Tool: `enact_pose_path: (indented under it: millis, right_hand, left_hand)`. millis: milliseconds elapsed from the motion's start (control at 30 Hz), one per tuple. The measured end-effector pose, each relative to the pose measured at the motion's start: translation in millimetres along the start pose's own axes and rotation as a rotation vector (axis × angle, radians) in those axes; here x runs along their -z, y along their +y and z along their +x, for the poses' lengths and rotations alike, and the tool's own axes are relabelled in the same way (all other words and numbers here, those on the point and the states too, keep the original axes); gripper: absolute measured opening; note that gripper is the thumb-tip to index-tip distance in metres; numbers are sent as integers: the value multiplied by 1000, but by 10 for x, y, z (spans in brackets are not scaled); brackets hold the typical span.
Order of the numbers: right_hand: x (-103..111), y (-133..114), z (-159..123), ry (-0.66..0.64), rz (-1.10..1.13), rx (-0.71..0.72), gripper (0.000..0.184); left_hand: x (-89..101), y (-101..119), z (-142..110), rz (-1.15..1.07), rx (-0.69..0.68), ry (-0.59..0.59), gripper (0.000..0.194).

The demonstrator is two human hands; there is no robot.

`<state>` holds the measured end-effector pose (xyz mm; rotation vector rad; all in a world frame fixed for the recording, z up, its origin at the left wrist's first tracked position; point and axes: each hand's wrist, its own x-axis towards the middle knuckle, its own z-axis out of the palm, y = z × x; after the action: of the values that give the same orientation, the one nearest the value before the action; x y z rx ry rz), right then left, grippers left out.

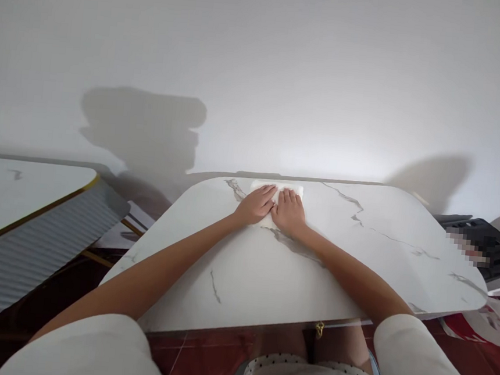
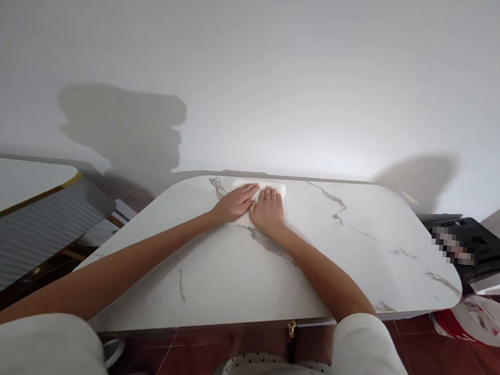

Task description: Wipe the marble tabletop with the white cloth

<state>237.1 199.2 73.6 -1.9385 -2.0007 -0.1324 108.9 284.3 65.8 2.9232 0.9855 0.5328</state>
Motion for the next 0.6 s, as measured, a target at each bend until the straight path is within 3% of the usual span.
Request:
enact_pose_path:
  millis: [333,600]
  right_hand:
    - [71,-439,-681,79,-26,87,55]
    - [225,-625,-1196,84,20,215,56]
  left_hand:
    - [212,385,-833,13,78,3,54]
    - [301,774,-1455,80,198,24,54]
